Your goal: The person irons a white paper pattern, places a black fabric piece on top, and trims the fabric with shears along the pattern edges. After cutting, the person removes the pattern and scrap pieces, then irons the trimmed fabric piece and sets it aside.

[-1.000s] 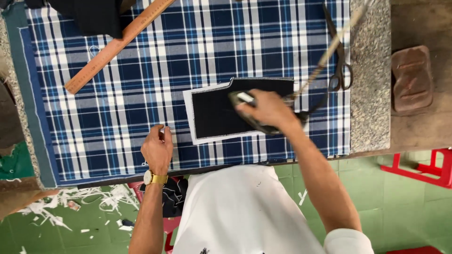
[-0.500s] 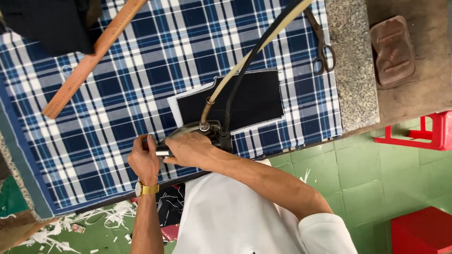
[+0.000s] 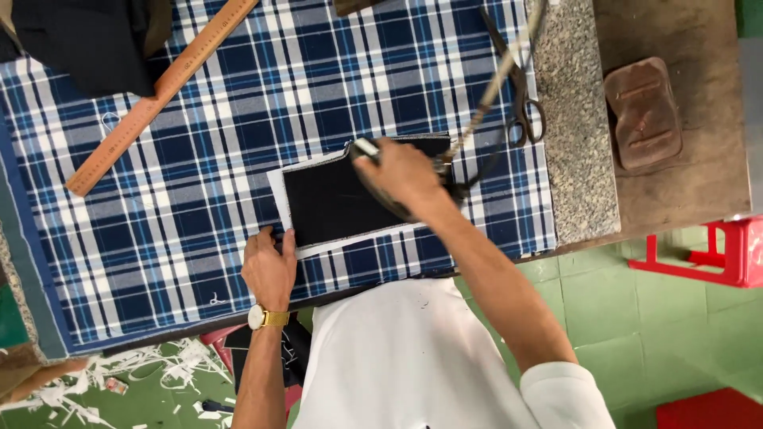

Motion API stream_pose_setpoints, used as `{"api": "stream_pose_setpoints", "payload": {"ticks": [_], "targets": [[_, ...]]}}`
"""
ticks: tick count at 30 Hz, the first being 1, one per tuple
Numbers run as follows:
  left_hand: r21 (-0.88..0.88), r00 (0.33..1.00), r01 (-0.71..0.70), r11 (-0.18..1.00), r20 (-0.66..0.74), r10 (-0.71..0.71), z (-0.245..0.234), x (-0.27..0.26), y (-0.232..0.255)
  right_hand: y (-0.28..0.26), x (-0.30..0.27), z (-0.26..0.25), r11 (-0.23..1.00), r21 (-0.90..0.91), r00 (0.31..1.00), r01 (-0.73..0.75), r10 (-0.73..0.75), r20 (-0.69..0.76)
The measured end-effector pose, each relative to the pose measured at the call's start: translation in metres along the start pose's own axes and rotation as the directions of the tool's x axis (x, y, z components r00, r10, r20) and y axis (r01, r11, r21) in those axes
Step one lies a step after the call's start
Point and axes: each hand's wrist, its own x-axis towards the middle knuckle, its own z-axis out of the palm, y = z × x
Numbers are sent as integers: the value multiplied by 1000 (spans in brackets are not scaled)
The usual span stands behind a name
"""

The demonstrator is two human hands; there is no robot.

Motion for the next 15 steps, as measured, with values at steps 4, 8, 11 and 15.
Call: {"api": "stream_pose_setpoints", "payload": {"ticks": [4,8,11,15], "targets": [[62,999,42,997,6,-42,8,-8,17,54,-4,-30,997,-23,997,-72,71,-27],[115,995,91,989,23,-94,13,-12,28,125,3,-43,998,15,985,-64,66,-157],[137,993,116,984,16,-120,17,-13,39,160,-10,-54,996,21,985,-86,88,-145],[151,983,180,972,14,-185,29,-13,48,189,-39,-62,984,-54,985,-169,167,-47]]}}
